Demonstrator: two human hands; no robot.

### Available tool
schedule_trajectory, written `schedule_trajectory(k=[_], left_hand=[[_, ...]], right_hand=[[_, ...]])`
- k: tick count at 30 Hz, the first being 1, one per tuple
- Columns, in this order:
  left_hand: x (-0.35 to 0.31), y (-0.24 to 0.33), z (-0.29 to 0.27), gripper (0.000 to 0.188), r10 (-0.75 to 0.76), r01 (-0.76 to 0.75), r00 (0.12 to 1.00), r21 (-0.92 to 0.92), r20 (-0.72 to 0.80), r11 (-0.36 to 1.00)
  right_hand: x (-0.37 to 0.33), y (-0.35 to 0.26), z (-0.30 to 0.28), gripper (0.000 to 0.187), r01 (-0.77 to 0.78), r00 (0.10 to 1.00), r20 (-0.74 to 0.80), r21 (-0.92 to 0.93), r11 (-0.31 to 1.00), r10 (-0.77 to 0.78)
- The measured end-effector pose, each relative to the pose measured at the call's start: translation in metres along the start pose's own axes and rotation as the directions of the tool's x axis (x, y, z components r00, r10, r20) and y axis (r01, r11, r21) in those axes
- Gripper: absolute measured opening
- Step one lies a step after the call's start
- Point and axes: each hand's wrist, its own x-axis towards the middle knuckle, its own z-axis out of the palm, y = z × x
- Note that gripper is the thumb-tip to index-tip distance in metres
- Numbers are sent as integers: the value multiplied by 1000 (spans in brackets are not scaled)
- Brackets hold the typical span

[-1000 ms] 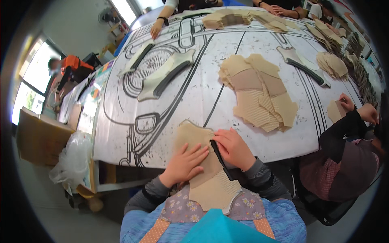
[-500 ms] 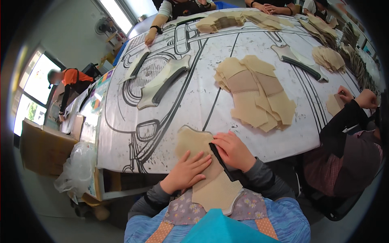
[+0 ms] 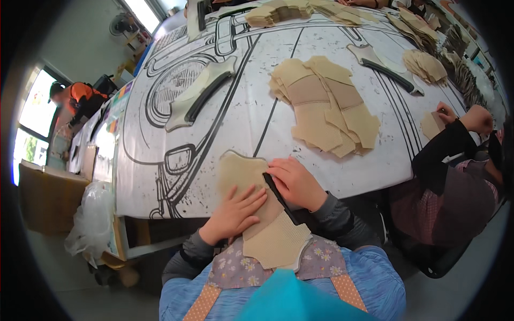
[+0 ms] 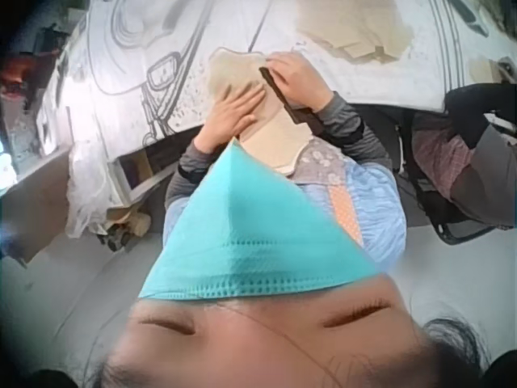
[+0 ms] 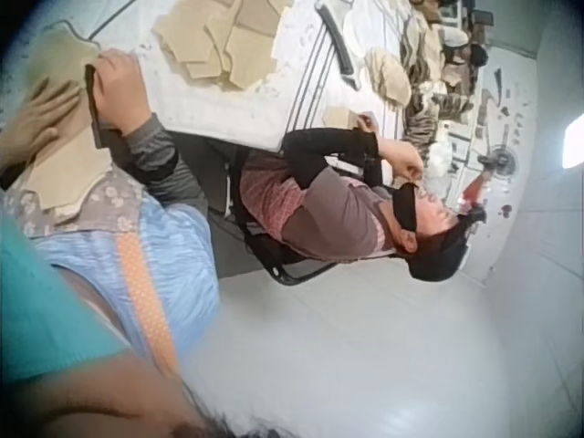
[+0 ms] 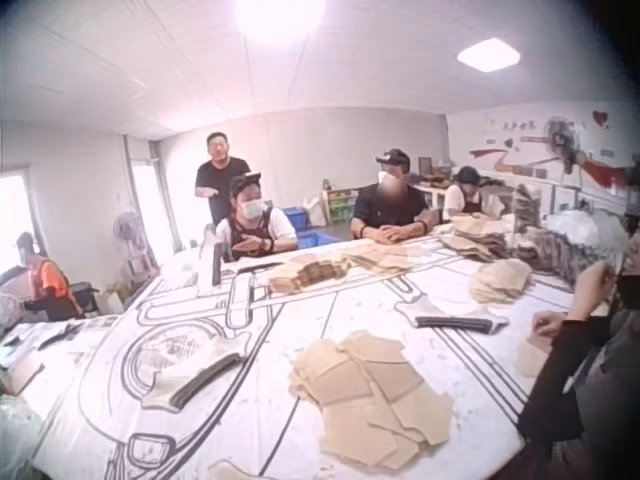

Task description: Manually aligning and assembling multiple layers of synthetic shoe upper components at a production table.

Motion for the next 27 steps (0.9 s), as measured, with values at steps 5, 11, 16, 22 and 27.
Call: schedule_trajectory(k=[5,11,16,22,27], left_hand=[[-14,10,16,60,1,0,1000,65,-20,998],[-8,7,16,57,2,1,1000,93,-29,996],[-8,11,14,58,38,-36,999,-52,36,998],[-7,12,6,60,80,-56,988,-179,130,982],[-17,4,-18,77,443,-28,846,-804,298,594]], right_hand=[[-13,-3,5,21,-37,999,34,48,998,35],[-18,2,8,25,-60,995,83,50,997,56],[-15,-1,5,24,-51,996,81,75,996,45],[-16,2,6,24,-57,997,60,69,996,53],[-19,-1,4,25,-31,997,65,7,999,31]])
